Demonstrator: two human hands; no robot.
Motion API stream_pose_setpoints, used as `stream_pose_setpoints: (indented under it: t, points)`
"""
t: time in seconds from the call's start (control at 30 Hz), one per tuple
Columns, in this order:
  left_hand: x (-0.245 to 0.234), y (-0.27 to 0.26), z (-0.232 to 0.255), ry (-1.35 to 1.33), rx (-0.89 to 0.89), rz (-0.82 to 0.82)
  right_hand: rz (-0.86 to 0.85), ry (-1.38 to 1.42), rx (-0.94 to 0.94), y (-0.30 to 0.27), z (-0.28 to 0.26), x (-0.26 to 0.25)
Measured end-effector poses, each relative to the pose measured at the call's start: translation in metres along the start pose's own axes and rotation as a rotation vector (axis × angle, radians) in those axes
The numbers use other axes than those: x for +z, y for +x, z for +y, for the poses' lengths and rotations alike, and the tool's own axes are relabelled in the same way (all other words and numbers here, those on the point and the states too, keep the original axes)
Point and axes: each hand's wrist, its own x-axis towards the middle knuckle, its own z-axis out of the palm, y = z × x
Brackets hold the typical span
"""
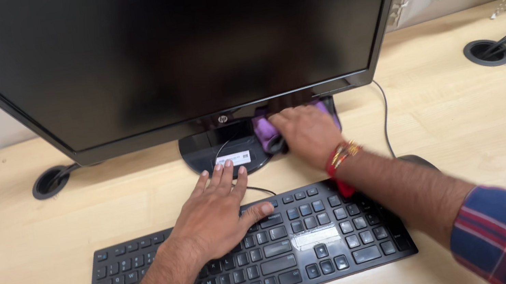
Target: The person wipes the computer monitor, its base, and the keyboard with a cloth by hand.
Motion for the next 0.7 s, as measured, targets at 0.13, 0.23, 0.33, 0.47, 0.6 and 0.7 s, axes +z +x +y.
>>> stream_pose_setpoints:
  t: [0.13, 0.23, 0.33, 0.47, 0.6, 0.7]
  points:
    - [-0.003, -0.002, 0.0, -0.013, -0.021, -0.047, 0.441, 0.104, -0.548, -0.03, -0.009, 0.015]
    - [-0.003, -0.002, 0.0, -0.01, -0.013, -0.036, 0.461, 0.034, -0.577, -0.026, 0.002, 0.014]
    - [-0.001, -0.002, -0.001, -0.021, -0.015, -0.006, 0.009, 0.008, -0.075, 0.004, 0.006, 0.018]
    - [0.002, 0.0, -0.003, -0.065, 0.003, 0.026, 0.137, -0.074, -0.02, 0.042, 0.006, 0.039]
    - [0.005, 0.001, -0.007, -0.082, 0.01, 0.03, -0.144, -0.036, 0.151, 0.069, 0.009, 0.043]
    - [0.006, 0.004, -0.007, -0.091, 0.032, 0.065, -0.309, -0.076, 0.163, 0.07, 0.008, 0.032]
